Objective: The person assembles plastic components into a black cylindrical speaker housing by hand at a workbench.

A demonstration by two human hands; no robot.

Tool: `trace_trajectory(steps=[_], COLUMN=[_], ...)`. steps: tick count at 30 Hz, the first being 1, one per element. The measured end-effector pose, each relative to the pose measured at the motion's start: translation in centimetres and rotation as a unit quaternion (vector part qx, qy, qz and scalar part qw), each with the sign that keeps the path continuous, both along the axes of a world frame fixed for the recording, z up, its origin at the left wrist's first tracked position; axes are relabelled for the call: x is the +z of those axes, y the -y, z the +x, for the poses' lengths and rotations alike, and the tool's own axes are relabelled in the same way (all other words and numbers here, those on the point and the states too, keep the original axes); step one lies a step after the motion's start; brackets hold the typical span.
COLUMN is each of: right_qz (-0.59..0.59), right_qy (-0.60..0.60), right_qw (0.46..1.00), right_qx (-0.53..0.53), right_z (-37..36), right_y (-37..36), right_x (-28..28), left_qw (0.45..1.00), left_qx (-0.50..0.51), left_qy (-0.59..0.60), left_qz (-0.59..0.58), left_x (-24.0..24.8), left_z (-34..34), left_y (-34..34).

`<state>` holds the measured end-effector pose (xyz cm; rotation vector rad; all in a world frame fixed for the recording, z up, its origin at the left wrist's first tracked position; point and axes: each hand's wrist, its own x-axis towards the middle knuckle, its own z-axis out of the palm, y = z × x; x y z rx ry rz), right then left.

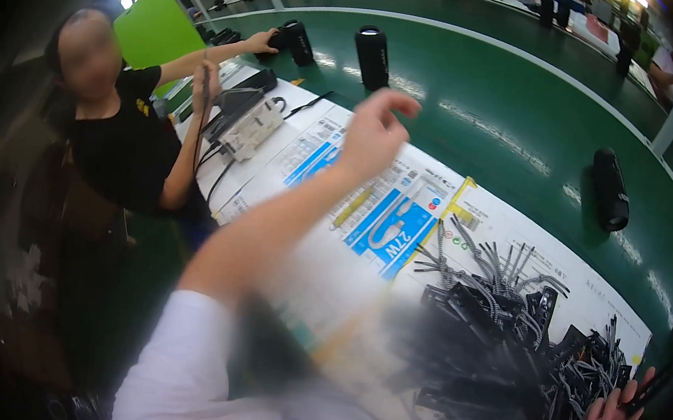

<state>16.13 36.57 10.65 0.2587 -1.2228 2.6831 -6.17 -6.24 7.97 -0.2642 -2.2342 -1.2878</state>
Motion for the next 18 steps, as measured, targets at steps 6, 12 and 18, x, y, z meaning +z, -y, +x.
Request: trace_trajectory(steps=[6,12,18], right_qz=[-0.034,-0.013,-0.035], right_qy=[-0.065,-0.070,-0.059], right_qw=[0.994,0.997,0.995], right_qx=[0.076,0.032,0.070], right_z=[-1.1,-1.6,-1.9], right_y=[-0.6,-1.4,-1.7], right_x=[0.0,-1.3,-1.7], left_qw=[0.974,0.912,0.904], left_qx=[0.130,0.218,0.178], left_qy=[-0.018,-0.052,0.012], left_qz=[-0.187,-0.342,-0.388], left_x=[2.5,3.2,2.9], left_z=[-11.6,-18.7,-21.3], left_y=[8.7,10.6,11.7])
